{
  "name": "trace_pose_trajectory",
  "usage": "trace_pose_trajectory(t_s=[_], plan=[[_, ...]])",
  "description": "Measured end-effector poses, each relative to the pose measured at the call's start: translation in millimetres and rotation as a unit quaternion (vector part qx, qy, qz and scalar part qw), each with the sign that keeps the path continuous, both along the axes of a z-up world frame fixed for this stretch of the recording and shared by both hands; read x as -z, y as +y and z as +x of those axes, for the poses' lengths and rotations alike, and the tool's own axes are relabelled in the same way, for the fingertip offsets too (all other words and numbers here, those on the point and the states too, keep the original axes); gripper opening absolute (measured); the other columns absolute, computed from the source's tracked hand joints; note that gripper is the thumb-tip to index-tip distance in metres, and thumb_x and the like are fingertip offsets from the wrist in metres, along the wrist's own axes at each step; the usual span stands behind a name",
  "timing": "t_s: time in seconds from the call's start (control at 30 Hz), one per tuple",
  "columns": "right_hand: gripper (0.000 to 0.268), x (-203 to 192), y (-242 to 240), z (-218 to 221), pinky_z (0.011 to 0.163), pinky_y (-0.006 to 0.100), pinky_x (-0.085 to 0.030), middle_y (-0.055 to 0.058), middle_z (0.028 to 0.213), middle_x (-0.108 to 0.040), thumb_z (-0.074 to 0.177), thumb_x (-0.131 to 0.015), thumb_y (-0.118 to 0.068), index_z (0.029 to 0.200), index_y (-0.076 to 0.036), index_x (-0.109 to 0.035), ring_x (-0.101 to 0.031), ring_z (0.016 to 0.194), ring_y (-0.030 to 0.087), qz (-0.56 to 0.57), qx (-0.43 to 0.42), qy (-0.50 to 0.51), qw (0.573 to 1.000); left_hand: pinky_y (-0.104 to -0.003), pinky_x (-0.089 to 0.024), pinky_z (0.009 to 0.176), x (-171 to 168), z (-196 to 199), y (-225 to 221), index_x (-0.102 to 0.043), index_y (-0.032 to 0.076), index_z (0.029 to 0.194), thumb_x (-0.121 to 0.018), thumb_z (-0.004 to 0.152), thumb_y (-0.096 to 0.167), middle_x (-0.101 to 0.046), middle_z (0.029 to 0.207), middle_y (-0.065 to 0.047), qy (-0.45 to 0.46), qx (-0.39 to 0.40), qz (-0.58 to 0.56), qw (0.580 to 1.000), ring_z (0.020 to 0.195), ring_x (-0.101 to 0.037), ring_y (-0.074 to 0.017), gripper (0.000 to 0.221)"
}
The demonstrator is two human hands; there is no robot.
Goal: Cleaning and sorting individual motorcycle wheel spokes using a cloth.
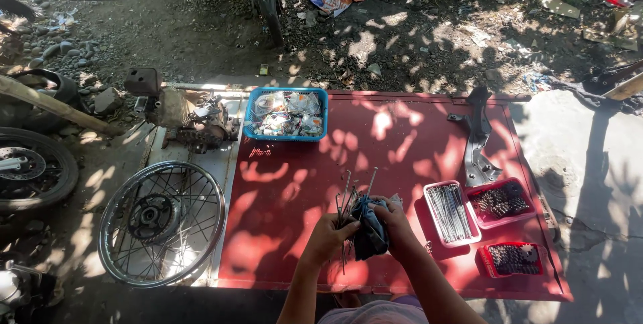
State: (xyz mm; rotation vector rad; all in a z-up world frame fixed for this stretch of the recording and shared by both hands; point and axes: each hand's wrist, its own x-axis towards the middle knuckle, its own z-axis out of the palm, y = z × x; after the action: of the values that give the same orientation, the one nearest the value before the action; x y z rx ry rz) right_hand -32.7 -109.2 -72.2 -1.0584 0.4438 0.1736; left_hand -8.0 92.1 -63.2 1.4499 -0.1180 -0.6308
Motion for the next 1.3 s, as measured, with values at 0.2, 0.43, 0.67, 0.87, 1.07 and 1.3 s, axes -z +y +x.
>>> trace_pose_trajectory(t_s=[0.2,0.43,0.67,0.87,1.07,1.3], plan=[[0.037,-47,8,-8,0.069,0.028,-0.051,0.012,0.098,-0.074,0.089,-0.07,-0.017,0.121,0.003,-0.072,-0.061,0.078,0.016,-0.131,-0.197,-0.032,0.971,-0.023,-0.045,0.057,-12,0,-2,-0.075,0.001,0.087,-0.07,0.094,0.014,-0.07,0.075,-0.003,-0.023,0.038,0.046,0.998,0.062,-0.056,-0.0087,0.015],[0.021,-8,2,-7,0.068,0.027,-0.05,0.01,0.092,-0.073,0.095,-0.068,-0.013,0.11,0.002,-0.072,-0.06,0.073,0.013,-0.075,-0.047,-0.035,0.995,-0.024,-0.047,0.058,-3,0,-4,-0.073,-0.004,0.098,-0.066,0.089,0.008,-0.072,0.081,-0.005,-0.011,0.007,0.043,0.999,0.065,-0.058,-0.0097,0.016],[0.028,1,-7,-6,0.071,0.03,-0.051,0.016,0.103,-0.072,0.098,-0.065,-0.016,0.118,0.005,-0.065,-0.063,0.081,0.018,0.043,0.058,-0.025,0.997,-0.026,-0.036,0.057,-16,1,1,-0.076,0.0,0.085,-0.068,0.092,0.016,-0.056,0.067,0.001,-0.051,0.003,0.025,0.998,0.06,-0.043,-0.0095,0.019],[0.029,-4,-14,-8,0.075,0.03,-0.052,0.016,0.111,-0.072,0.102,-0.059,-0.016,0.121,0.005,-0.066,-0.065,0.087,0.018,0.091,0.115,-0.018,0.989,-0.024,-0.039,0.058,-4,8,3,-0.079,0.0,0.079,-0.066,0.094,0.016,-0.059,0.064,-0.002,-0.03,-0.089,-0.005,0.996,0.059,-0.048,-0.0095,0.025],[0.043,-8,-25,-10,0.084,0.039,-0.053,0.019,0.111,-0.071,0.106,-0.049,-0.035,0.123,0.003,-0.063,-0.068,0.093,0.028,0.15,0.124,-0.011,0.981,-0.027,-0.05,0.077,-13,11,5,-0.082,-0.001,0.089,-0.068,0.092,0.019,-0.082,0.086,-0.01,-0.018,-0.202,0.02,0.979,0.073,-0.067,-0.0135,0.025],[0.059,-15,-36,-18,0.073,0.036,-0.051,0.014,0.079,-0.065,0.095,-0.055,-0.044,0.115,0.007,-0.077,-0.063,0.071,0.023,-0.083,-0.129,-0.045,0.987,-0.026,-0.029,0.053,-24,5,-17,-0.086,0.0,0.091,-0.063,0.099,0.018,-0.043,0.056,0.003,-0.025,-0.213,-0.009,0.977,0.054,-0.036,-0.0094,0.03]])
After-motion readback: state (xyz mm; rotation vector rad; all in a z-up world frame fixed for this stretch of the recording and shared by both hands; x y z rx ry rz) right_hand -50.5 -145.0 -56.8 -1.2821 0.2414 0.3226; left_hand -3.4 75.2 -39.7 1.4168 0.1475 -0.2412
